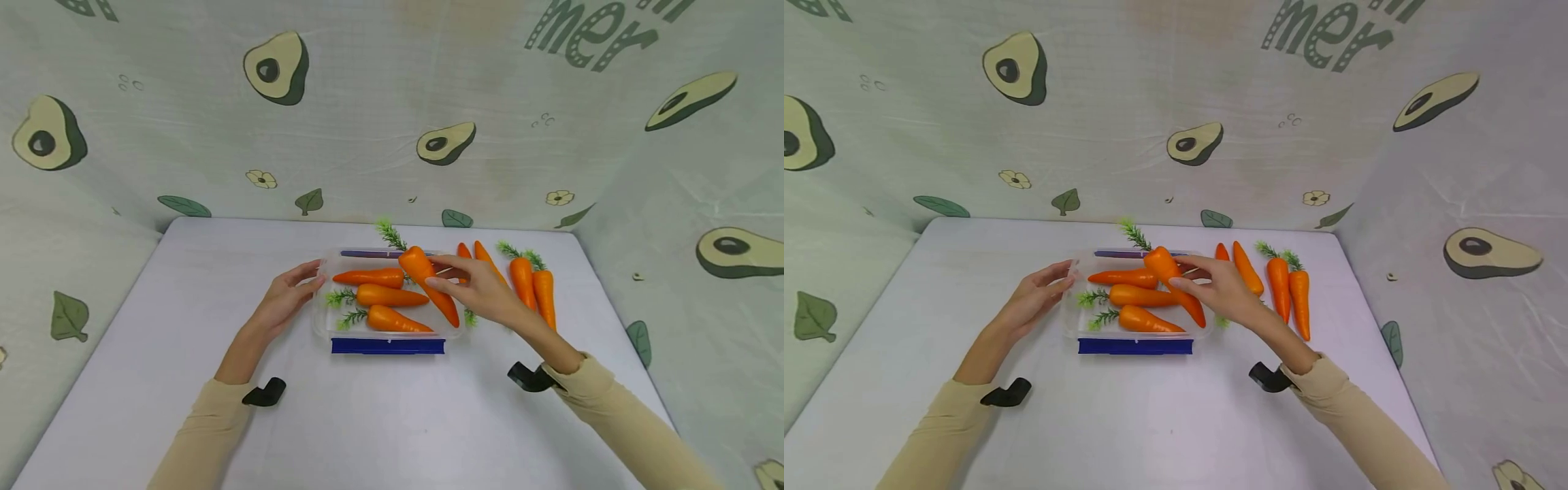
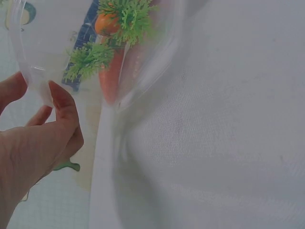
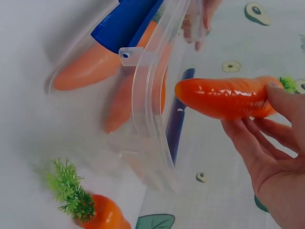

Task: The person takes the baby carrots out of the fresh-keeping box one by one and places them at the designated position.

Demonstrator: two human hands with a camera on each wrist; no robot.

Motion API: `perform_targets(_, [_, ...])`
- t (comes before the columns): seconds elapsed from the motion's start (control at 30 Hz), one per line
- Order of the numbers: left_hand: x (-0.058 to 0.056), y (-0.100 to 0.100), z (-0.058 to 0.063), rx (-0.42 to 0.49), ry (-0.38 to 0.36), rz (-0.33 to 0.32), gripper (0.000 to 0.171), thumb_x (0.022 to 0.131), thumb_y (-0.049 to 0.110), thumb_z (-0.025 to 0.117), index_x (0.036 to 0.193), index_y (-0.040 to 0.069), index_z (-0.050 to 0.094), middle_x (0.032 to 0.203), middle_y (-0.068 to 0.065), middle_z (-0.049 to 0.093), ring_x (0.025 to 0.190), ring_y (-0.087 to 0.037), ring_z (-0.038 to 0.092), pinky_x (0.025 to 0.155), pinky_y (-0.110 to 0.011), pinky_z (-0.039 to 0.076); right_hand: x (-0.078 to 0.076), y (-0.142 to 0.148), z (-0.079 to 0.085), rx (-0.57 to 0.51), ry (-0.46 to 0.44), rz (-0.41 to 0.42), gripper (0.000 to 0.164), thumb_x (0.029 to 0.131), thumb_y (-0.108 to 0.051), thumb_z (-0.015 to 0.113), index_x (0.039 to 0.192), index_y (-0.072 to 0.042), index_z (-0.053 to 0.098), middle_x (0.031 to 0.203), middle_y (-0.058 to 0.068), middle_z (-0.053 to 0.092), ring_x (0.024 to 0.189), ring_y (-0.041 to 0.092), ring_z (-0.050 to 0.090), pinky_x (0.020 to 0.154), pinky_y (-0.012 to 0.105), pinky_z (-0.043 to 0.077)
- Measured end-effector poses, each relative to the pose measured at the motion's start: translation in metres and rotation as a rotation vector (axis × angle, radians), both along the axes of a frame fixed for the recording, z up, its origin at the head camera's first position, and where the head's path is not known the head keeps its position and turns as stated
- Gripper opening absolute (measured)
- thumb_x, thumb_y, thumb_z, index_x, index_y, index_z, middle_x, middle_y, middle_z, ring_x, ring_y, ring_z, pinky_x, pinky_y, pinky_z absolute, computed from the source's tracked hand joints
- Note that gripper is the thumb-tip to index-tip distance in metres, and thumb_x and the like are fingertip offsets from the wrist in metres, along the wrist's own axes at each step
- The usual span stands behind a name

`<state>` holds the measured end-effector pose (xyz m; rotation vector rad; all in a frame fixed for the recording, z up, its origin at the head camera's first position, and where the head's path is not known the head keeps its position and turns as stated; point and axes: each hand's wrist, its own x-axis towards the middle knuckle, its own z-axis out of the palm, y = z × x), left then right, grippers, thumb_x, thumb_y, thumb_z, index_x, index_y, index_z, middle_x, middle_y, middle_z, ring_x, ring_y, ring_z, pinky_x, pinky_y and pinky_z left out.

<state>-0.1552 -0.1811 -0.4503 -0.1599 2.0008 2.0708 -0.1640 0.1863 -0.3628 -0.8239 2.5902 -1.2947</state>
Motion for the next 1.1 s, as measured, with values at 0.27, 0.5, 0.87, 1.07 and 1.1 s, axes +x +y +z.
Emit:
perform_targets(0.27, [-0.002, -0.001, 0.001, -0.013, -0.028, 0.001, 0.061, 0.103, 0.028, 0.067, 0.157, 0.012, 0.043, 0.154, -0.010, 0.039, 0.124, -0.015, 0.046, 0.111, -0.027, 0.042, 0.009, 0.025, 0.003, -0.010, -0.032, -0.120, 0.048, 0.098, -0.017, 0.072, 0.141, 0.001, 0.060, 0.124, 0.018, 0.070, 0.110, 0.032, 0.070, 0.083, 0.026, 0.059])
perform_targets(0.5, [-0.002, -0.001, 0.001, -0.007, -0.027, -0.009, 0.062, 0.103, 0.027, 0.066, 0.158, 0.012, 0.042, 0.157, -0.010, 0.037, 0.128, -0.017, 0.045, 0.107, -0.022, 0.043, 0.021, 0.046, -0.001, -0.005, -0.087, -0.208, 0.050, 0.100, -0.021, 0.071, 0.142, 0.003, 0.058, 0.133, 0.022, 0.065, 0.116, 0.036, 0.067, 0.086, 0.028, 0.059])
perform_targets(0.87, [-0.001, -0.003, 0.003, -0.019, -0.020, -0.020, 0.063, 0.105, 0.026, 0.063, 0.160, 0.010, 0.037, 0.160, -0.012, 0.034, 0.131, -0.017, 0.044, 0.118, -0.034, 0.035, 0.041, 0.077, -0.018, 0.019, -0.123, -0.300, 0.055, 0.102, -0.028, 0.068, 0.143, 0.006, 0.055, 0.132, 0.023, 0.064, 0.115, 0.036, 0.068, 0.085, 0.018, 0.056])
perform_targets(1.07, [-0.001, -0.002, 0.001, -0.019, -0.015, -0.029, 0.064, 0.105, 0.028, 0.063, 0.160, 0.009, 0.036, 0.161, -0.012, 0.033, 0.132, -0.018, 0.043, 0.119, -0.035, 0.034, 0.056, 0.091, -0.032, 0.023, -0.145, -0.362, 0.056, 0.101, -0.030, 0.069, 0.144, 0.004, 0.055, 0.126, 0.020, 0.068, 0.108, 0.030, 0.070, 0.084, 0.016, 0.055])
perform_targets(1.1, [-0.001, -0.002, 0.002, -0.016, -0.015, -0.029, 0.064, 0.105, 0.027, 0.063, 0.160, 0.009, 0.036, 0.161, -0.012, 0.033, 0.132, -0.018, 0.043, 0.119, -0.035, 0.034, 0.058, 0.093, -0.035, 0.026, -0.146, -0.370, 0.057, 0.101, -0.030, 0.069, 0.144, 0.004, 0.055, 0.126, 0.019, 0.068, 0.107, 0.029, 0.071, 0.084, 0.016, 0.055])
